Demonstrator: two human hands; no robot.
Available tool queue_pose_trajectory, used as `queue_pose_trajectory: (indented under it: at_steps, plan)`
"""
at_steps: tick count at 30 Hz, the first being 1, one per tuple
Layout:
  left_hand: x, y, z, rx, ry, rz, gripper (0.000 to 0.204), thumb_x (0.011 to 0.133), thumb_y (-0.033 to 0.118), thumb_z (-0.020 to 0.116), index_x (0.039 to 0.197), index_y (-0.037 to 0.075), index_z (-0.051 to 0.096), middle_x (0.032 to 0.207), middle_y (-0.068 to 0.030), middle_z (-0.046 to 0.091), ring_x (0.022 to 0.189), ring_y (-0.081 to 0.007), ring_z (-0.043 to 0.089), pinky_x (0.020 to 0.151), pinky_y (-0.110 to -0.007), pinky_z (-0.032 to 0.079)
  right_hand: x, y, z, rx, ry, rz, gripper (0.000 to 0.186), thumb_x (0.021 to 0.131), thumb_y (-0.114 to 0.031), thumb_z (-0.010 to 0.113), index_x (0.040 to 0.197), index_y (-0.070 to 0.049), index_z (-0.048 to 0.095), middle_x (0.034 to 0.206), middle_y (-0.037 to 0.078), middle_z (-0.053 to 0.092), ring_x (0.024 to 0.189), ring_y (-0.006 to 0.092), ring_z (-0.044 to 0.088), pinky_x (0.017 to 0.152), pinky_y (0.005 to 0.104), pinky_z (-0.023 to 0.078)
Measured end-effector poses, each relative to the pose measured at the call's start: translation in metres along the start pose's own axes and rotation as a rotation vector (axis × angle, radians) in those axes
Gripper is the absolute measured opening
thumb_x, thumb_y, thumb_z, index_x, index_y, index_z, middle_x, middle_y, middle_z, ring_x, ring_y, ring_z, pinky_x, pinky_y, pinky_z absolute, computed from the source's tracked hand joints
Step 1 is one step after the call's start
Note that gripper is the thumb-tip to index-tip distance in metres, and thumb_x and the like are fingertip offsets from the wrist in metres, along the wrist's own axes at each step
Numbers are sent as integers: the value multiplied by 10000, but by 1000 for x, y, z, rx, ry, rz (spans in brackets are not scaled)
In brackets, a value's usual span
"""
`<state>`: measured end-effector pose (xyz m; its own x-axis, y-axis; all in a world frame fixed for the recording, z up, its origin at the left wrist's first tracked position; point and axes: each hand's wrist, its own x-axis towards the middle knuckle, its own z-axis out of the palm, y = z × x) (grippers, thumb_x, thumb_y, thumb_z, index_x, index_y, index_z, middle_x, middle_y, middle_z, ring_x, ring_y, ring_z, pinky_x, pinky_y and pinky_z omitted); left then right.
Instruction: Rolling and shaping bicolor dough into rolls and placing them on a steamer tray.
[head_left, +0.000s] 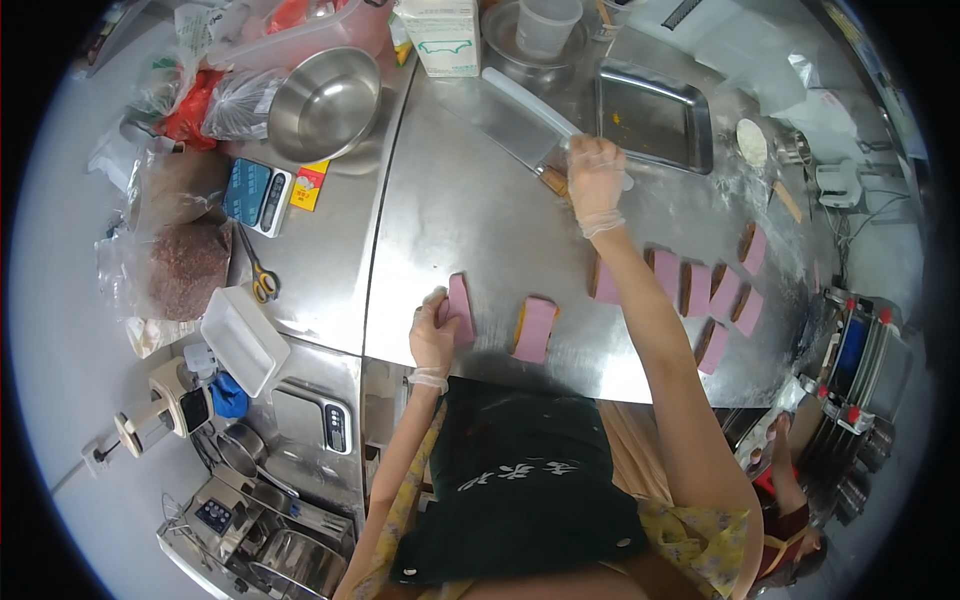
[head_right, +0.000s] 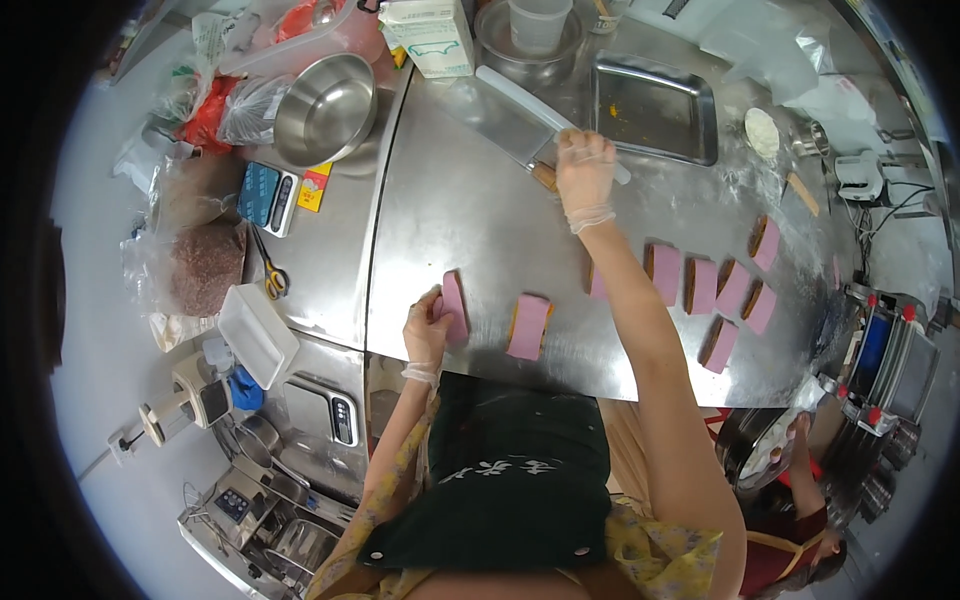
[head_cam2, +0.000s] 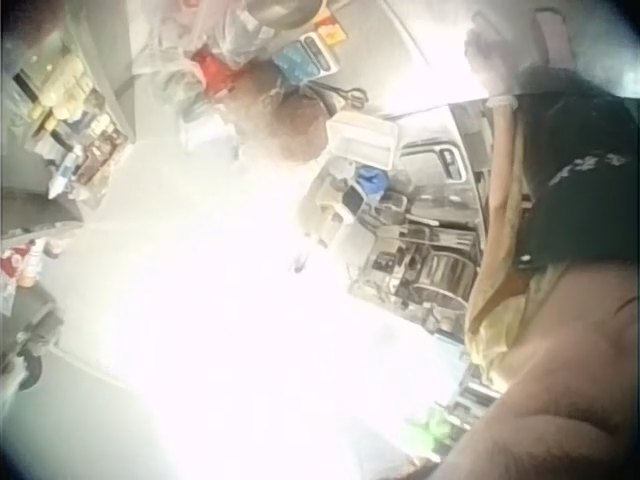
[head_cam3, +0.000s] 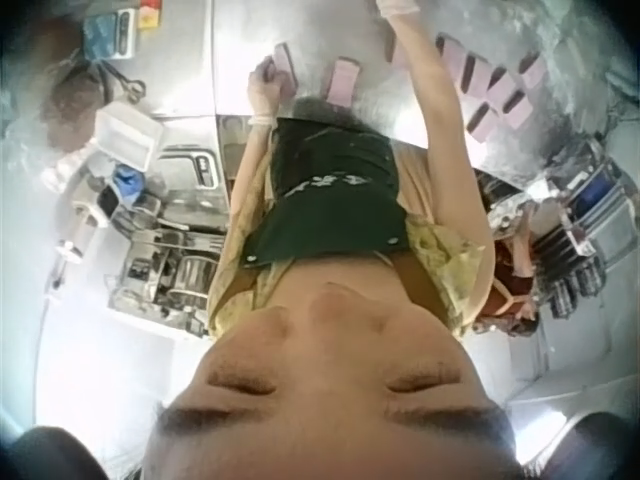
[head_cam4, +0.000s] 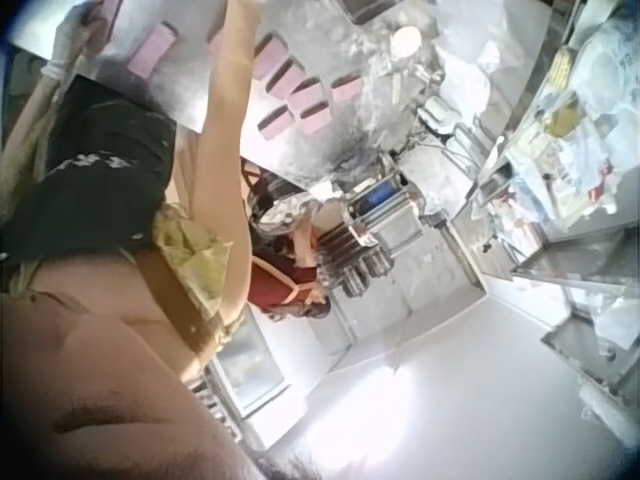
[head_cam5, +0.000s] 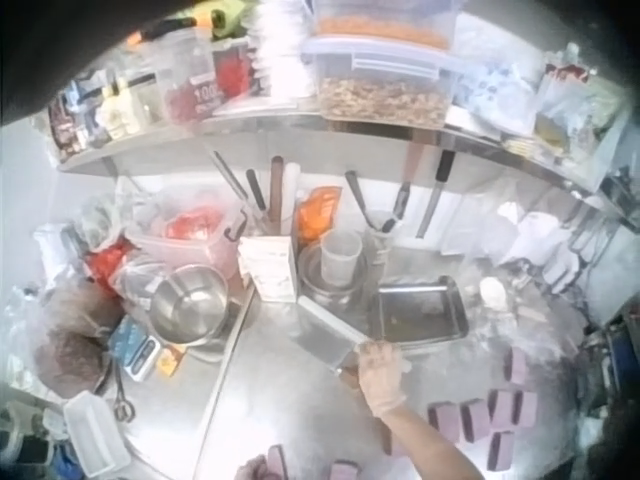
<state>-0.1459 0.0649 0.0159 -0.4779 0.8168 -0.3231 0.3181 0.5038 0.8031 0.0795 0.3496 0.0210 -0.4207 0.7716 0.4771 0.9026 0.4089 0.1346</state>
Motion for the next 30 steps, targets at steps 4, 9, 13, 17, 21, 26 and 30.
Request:
queue_pose_trajectory:
  at_steps: [4,9,13,17,21,26,30]
  plan:
    - [-5,-2,-6,193,34,123,616,747,-64,752,1333,45,596,1090,-88,637,897,-179,655,819,-295,554,-9,-30,-4,248,-348,-15,436,829,-159,656,1241,-29,598,955,79,626,909,250,635,726,377,554]
    - [-7,-14,-19,98,-56,81,702,738,-49,768,1387,96,544,1005,-99,625,823,-204,637,761,-332,556,-3,-76,-28,237,-466,126,565,843,-129,636,1378,-2,506,882,143,641,787,287,676,657,413,571]
    - [0,-23,-28,14,-90,141,652,748,-55,760,1358,69,566,948,-92,641,789,-204,645,741,-328,562,-36,-119,-108,528,-465,360,549,858,-116,616,1386,-15,504,958,186,660,754,345,678,676,429,560]
    - [13,-30,-41,2,-98,82,563,799,-87,711,1334,41,592,984,-67,648,826,-146,642,769,-282,558,-107,-174,-191,861,-504,691,477,889,-119,630,1348,-29,540,807,194,647,694,359,666,625,432,525]
    - [18,-31,-46,-48,-104,192,541,777,-66,737,1289,42,598,932,-95,668,795,-208,669,718,-328,577,-163,-215,-228,848,-662,802,446,895,-122,644,1324,-26,566,636,167,596,584,350,642,569,429,514]
    - [17,-22,-38,-86,-166,207,554,784,-51,738,1305,40,574,1006,-106,661,813,-209,674,730,-334,582,-194,-247,-237,860,-666,836,411,882,-127,658,1281,-37,618,633,165,607,581,337,651,554,431,510]
    - [20,-18,-34,-19,-166,236,547,792,-36,726,1308,57,569,1041,-109,646,831,-214,672,744,-338,573,-204,-256,-234,836,-667,844,413,882,-131,656,1283,-38,621,632,164,609,574,342,646,552,428,512]
